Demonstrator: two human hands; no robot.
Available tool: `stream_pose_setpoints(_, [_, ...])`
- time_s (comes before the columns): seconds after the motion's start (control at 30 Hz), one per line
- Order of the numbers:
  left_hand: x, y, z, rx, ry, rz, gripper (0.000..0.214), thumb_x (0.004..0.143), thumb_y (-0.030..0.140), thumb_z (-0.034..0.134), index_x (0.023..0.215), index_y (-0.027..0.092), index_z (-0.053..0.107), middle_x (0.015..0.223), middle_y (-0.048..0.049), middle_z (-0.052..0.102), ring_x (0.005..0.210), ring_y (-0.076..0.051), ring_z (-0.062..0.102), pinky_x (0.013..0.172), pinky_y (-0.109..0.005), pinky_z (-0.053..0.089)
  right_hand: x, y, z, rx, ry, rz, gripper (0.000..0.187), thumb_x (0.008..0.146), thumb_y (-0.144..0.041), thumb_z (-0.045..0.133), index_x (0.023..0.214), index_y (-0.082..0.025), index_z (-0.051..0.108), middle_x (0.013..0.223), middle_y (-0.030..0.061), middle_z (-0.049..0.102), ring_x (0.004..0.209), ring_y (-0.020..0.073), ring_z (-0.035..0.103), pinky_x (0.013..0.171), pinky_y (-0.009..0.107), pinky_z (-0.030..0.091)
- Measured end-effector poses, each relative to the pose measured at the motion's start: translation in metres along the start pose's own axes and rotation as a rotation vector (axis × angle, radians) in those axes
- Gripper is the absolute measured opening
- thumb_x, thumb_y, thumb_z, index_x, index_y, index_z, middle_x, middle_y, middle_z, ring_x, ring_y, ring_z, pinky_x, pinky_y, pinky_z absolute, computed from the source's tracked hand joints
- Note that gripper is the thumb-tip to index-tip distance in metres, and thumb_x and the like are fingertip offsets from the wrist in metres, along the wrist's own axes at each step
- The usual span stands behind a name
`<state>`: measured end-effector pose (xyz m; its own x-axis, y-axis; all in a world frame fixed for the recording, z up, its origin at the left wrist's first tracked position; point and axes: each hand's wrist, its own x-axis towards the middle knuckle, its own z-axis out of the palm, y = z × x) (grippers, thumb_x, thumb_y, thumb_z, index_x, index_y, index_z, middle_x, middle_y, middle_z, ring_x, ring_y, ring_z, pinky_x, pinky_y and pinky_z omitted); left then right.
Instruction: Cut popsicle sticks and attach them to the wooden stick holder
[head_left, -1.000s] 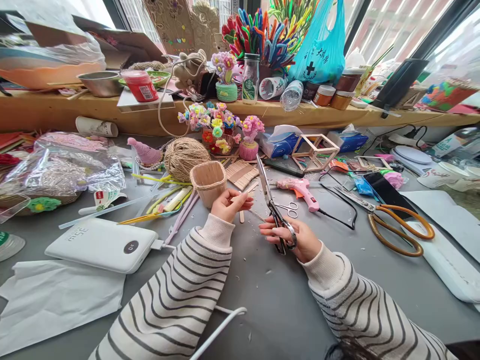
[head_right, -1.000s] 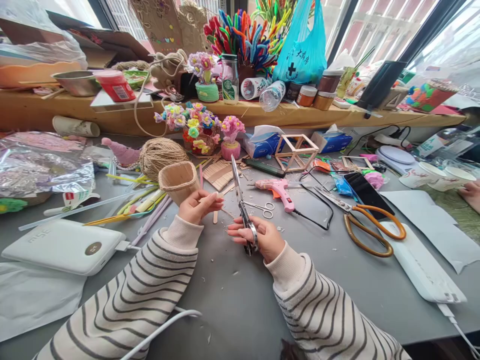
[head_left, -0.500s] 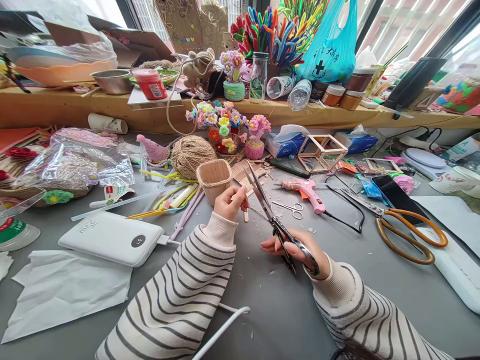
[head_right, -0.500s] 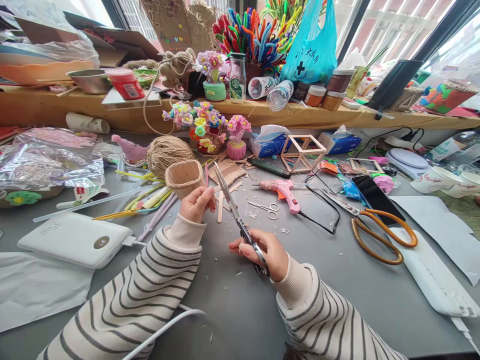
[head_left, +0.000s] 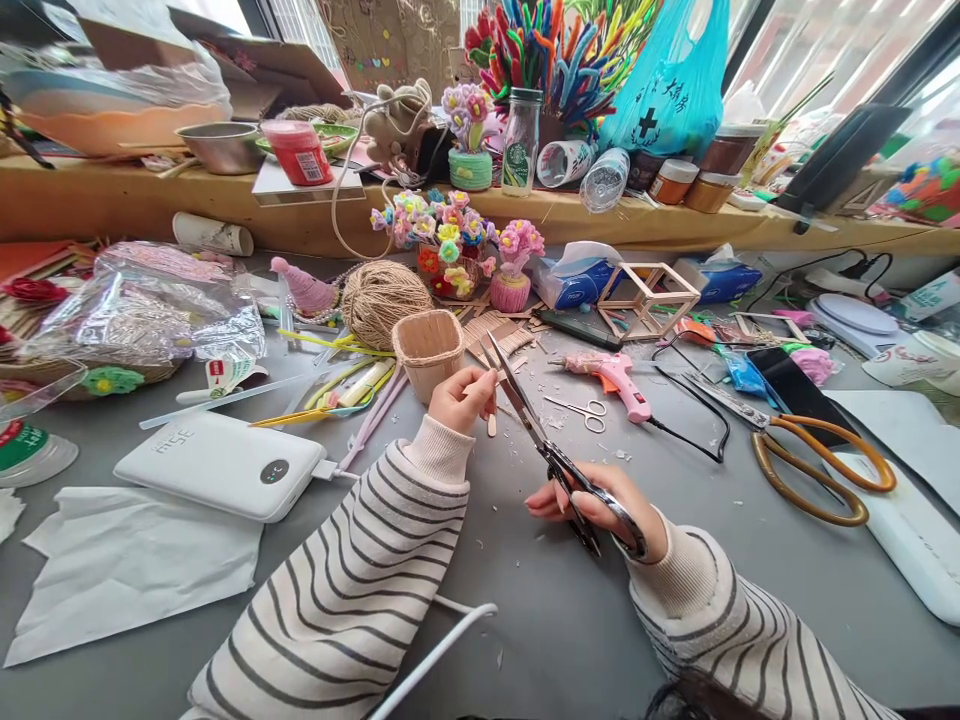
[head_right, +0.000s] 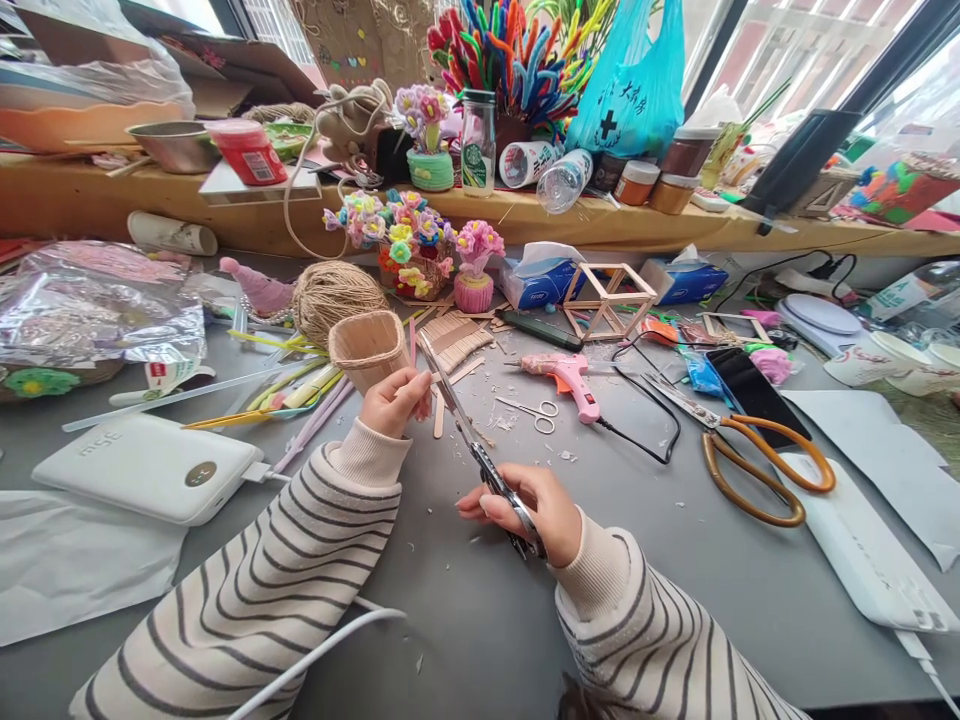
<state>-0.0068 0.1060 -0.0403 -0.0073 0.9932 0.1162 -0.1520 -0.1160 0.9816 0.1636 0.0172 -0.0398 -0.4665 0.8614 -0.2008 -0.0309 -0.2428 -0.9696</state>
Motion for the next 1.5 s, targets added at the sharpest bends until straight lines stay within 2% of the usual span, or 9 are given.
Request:
stream_pose_setpoints(0.23, [0.0019,-0.0016,-0.0026,0.049,-0.042,-0.004,0.033,0.063,0.040,0.060,0.046,0.016,0.046,0.034,0.0057,0.042,0.033,-0.004,0.034,0.036,-0.018,0.028,0.0003,0.0009,0.0020,0.004,0.029,0.005,0.046,0.063,-0.057,0.059,0.069,-0.012,0.057,0.084,0.0146,0.066,0.079,0.0240,0.064,0.073,0.038,0.051])
stream_pose_setpoints(0.37, [0.0016,-0.0019,0.0005,-0.014,-0.024,-0.025,0.036,0.064,0.043,0.059,0.043,0.016,0.045,0.034,0.0050,0.041,0.032,-0.004,0.034,0.035,-0.019,0.027,0.0009,0.0029,0.0025,0.013,0.040,0.004,0.044,0.063,-0.055,0.060,0.067,-0.012,0.057,0.077,0.0128,0.066,0.073,0.0213,0.065,0.070,0.036,0.052])
stream_pose_setpoints(0.5, [0.0018,-0.0027,0.0041,-0.038,-0.059,-0.077,0.042,0.066,0.049,0.055,0.041,0.016,0.047,0.035,0.0023,0.045,0.032,-0.006,0.039,0.035,-0.020,0.028,0.0015,0.0034,0.0045,0.032,0.043,0.018,0.043,0.063,-0.054,0.061,0.067,-0.012,0.056,0.078,0.0122,0.066,0.073,0.0212,0.065,0.071,0.036,0.052])
stream_pose_setpoints(0.7, [0.0009,-0.0023,0.0036,0.035,-0.082,-0.005,0.041,0.066,0.050,0.056,0.045,0.015,0.051,0.037,0.0025,0.045,0.034,-0.006,0.040,0.037,-0.020,0.031,0.0022,0.0030,0.0067,0.065,0.065,0.029,0.042,0.061,-0.053,0.063,0.064,-0.013,0.052,0.080,0.0118,0.065,0.074,0.0215,0.064,0.072,0.037,0.051])
stream_pose_setpoints(0.93, [-0.0040,0.0008,0.0062,-0.070,-0.112,0.014,0.036,0.070,0.048,0.051,0.055,0.015,0.056,0.041,0.0016,0.048,0.035,-0.007,0.042,0.036,-0.021,0.030,0.0013,0.0021,0.0047,0.063,0.063,0.013,0.040,0.062,-0.052,0.062,0.065,-0.014,0.052,0.080,0.0103,0.065,0.075,0.0212,0.064,0.073,0.036,0.051])
stream_pose_setpoints(1.13, [0.0007,-0.0009,0.0006,-0.045,-0.175,-0.043,0.039,0.067,0.050,0.052,0.049,0.016,0.050,0.039,0.0014,0.045,0.034,-0.008,0.040,0.035,-0.022,0.031,0.0018,0.0050,0.0047,0.073,0.030,0.024,0.040,0.062,-0.051,0.063,0.066,-0.014,0.051,0.083,0.0115,0.065,0.076,0.0219,0.064,0.073,0.037,0.050])
stream_pose_setpoints(1.33, [0.0019,-0.0016,-0.0019,0.012,-0.238,-0.022,0.039,0.070,0.047,0.049,0.044,0.017,0.046,0.034,0.0025,0.041,0.030,-0.007,0.035,0.034,-0.021,0.027,0.0013,0.0030,0.0019,0.012,-0.045,0.026,0.040,0.062,-0.051,0.063,0.072,-0.013,0.055,0.087,0.0124,0.063,0.079,0.0223,0.063,0.075,0.037,0.048])
stream_pose_setpoints(1.5, [0.0000,-0.0030,-0.0002,0.036,-0.275,-0.038,0.040,0.070,0.047,0.048,0.043,0.017,0.045,0.034,0.0021,0.041,0.031,-0.006,0.034,0.035,-0.021,0.026,0.0015,0.0010,0.0017,0.084,-0.067,0.065,0.047,0.060,-0.054,0.063,0.080,-0.012,0.057,0.084,0.0110,0.063,0.073,0.0188,0.063,0.072,0.034,0.048])
